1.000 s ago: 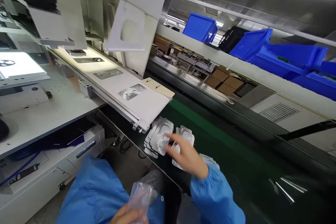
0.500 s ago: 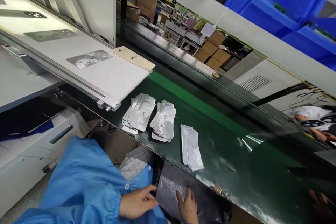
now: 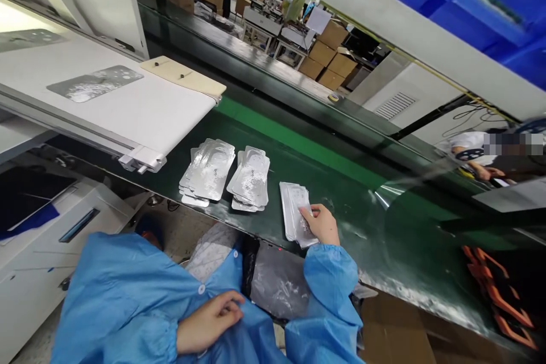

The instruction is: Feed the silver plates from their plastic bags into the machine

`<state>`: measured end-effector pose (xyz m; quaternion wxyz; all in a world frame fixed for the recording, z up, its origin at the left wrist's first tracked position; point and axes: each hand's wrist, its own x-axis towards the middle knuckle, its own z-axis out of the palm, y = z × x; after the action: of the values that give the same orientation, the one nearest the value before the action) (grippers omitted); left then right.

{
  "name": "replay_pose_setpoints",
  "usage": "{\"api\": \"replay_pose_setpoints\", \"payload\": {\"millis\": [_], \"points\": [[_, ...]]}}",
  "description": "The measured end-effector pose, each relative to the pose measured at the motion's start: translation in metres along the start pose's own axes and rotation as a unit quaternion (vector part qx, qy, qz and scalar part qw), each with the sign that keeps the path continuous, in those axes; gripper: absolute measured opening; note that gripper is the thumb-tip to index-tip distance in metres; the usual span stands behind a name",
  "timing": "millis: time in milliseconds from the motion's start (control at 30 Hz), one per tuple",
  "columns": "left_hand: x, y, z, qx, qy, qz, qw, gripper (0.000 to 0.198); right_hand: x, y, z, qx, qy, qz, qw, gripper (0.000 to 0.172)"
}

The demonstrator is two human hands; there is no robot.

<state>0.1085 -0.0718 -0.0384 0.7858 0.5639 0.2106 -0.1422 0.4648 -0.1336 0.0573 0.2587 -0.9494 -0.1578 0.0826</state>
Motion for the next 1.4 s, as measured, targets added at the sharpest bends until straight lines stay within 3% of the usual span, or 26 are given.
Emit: {"api": "replay_pose_setpoints", "payload": {"millis": [133, 233, 300, 367, 433, 500, 700, 833, 900, 1067, 1200, 1267, 1333, 1400], "points": [[0.000, 0.013, 0.000, -0.021, 0.013, 0.020, 0.999, 0.045, -0.009, 0.015, -0.021, 0.057, 0.007, -0.008, 0.998, 0.047], [0.003, 0.039, -0.001, -0.070, 0.016, 0.071, 0.995, 0.044, -0.044, 0.008, -0.038, 0.118, -0.017, -0.047, 0.992, 0.063], [0.005, 0.060, -0.002, -0.142, 0.020, 0.140, 0.980, 0.054, -0.082, -0.008, -0.037, 0.176, -0.101, -0.081, 0.976, 0.064], [0.007, 0.079, -0.002, -0.238, 0.033, 0.177, 0.954, 0.063, -0.125, -0.025, -0.024, 0.232, -0.244, -0.110, 0.935, 0.055], [0.006, 0.093, -0.002, -0.336, 0.055, 0.170, 0.925, 0.059, -0.160, -0.039, -0.004, 0.255, -0.346, -0.134, 0.893, 0.047], [0.003, 0.100, -0.002, -0.415, 0.086, 0.144, 0.894, 0.052, -0.179, -0.047, 0.016, 0.272, -0.381, -0.139, 0.873, 0.043], [-0.008, 0.092, -0.013, -0.509, 0.206, 0.115, 0.828, 0.051, -0.182, -0.056, 0.043, 0.371, -0.357, -0.069, 0.854, 0.042], [-0.017, 0.093, -0.027, -0.458, 0.246, 0.148, 0.842, 0.058, -0.195, -0.073, 0.054, 0.405, -0.283, -0.060, 0.867, 0.047], [-0.024, 0.096, -0.037, -0.433, 0.255, 0.162, 0.849, 0.060, -0.204, -0.080, 0.062, 0.397, -0.284, -0.061, 0.871, 0.050], [-0.043, 0.099, -0.063, -0.391, 0.202, 0.189, 0.878, 0.052, -0.213, -0.092, 0.075, 0.275, -0.314, -0.137, 0.898, 0.047], [-0.057, 0.082, -0.074, -0.435, 0.174, 0.155, 0.870, 0.039, -0.190, -0.103, 0.063, 0.140, -0.337, -0.232, 0.902, 0.046], [-0.067, 0.066, -0.069, -0.452, 0.150, 0.128, 0.870, 0.039, -0.175, -0.111, 0.056, 0.139, -0.285, -0.239, 0.918, 0.049], [-0.081, 0.050, -0.056, -0.430, 0.107, 0.117, 0.889, 0.038, -0.166, -0.122, 0.049, 0.148, -0.260, -0.250, 0.921, 0.045], [-0.095, 0.037, -0.041, -0.403, 0.048, 0.120, 0.906, 0.041, -0.164, -0.135, 0.045, 0.124, -0.338, -0.296, 0.885, 0.040]]}}
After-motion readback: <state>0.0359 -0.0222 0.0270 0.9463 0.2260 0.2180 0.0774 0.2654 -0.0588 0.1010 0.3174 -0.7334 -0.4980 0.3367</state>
